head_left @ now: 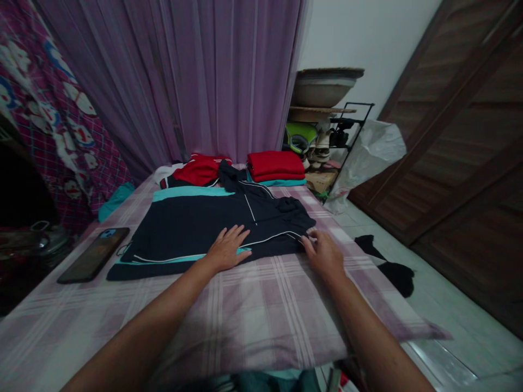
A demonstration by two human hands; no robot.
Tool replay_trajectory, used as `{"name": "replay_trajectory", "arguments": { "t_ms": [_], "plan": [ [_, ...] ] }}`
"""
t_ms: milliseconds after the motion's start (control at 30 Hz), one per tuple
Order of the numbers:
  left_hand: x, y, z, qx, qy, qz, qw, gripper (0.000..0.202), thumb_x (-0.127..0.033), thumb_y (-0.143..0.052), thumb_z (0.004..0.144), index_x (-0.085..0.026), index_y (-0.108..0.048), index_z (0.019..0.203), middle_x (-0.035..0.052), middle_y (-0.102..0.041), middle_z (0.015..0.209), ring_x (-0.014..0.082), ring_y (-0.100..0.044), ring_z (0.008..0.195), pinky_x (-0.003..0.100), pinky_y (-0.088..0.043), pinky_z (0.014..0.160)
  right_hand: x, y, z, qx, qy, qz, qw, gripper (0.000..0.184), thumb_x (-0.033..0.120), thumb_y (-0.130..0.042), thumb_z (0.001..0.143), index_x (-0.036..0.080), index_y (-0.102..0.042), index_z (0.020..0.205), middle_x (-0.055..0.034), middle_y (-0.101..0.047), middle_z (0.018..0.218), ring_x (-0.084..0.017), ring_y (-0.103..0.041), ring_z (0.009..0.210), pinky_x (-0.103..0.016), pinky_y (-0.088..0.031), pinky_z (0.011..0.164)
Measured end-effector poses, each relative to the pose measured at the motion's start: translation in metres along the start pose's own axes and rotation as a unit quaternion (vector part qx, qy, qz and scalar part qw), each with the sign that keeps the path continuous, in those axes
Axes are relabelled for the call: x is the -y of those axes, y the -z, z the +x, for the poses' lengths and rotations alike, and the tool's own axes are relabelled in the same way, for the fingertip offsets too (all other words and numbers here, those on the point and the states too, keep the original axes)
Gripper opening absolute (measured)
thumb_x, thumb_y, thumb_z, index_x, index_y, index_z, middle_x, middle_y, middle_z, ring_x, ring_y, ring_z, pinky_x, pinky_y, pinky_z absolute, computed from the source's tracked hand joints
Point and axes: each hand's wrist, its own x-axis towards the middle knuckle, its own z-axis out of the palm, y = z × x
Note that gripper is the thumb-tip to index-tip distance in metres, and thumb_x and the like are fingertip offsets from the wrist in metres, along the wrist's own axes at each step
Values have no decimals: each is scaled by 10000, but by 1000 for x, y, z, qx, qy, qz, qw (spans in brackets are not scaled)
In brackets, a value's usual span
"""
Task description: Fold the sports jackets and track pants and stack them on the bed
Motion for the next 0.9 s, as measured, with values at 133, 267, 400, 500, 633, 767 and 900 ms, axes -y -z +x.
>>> {"name": "replay_trajectory", "arguments": {
  "t_ms": [133,267,400,500,633,767,900],
  "plan": [
    [3,1,1,-4,-6,-5,1000,766,-665,-411,887,-261,-290,1526,99,-274,1612,277,-207,1491,506,-139,1198,2,2,-2,58,-96,-58,992,555,668,-423,882,199,-658,1064,-147,-736,880,-302,-698,818,-405,-496,713],
    [1,0,1,-7,-3,-11,1000,796,-695,-424,864,-264,-302,1522,97,-288,1607,286,-218,1487,511,-131,1199,6,-4,5,80,-85,-59,991,482,608,-486,871,233,-636,1134,-106,-751,870,-281,-712,805,-366,-492,681],
    [0,2,1,11,-4,-15,1000,817,-701,-430,857,-251,-296,1526,96,-283,1609,282,-210,1489,509,-125,1202,12,-7,9,113,-112,-53,986,389,466,-518,877,238,-596,1183,-110,-746,960,-295,-708,891,-369,-491,705],
    [-1,4,0,20,-2,-17,1000,823,-693,-438,858,-241,-288,1530,105,-275,1611,285,-199,1492,516,-120,1203,10,-2,12,142,-126,-52,980,403,457,-527,878,255,-573,1224,-104,-736,1016,-294,-699,937,-381,-491,745],
    [-1,2,0,2,-11,-10,1000,780,-668,-442,870,-295,-273,1534,96,-285,1609,299,-222,1484,535,-142,1191,9,17,20,172,-111,-51,977,515,511,-552,862,221,-572,1286,-148,-707,1089,-317,-680,987,-423,-502,800],
    [-2,0,0,-6,-12,-5,1000,737,-654,-458,874,-343,-295,1522,80,-293,1608,309,-232,1479,543,-153,1186,39,28,30,21,-6,-66,998,539,458,-519,894,179,-542,1354,-207,-515,1412,-365,-527,1245,-505,-440,967],
    [-3,1,0,-1,-7,-6,1000,737,-648,-463,874,-319,-314,1517,97,-279,1611,311,-227,1480,558,-149,1184,82,5,27,9,162,-73,984,535,422,-396,971,209,-437,1460,-135,-344,1569,-320,-302,1434,-547,-265,1123]
  ]
}}
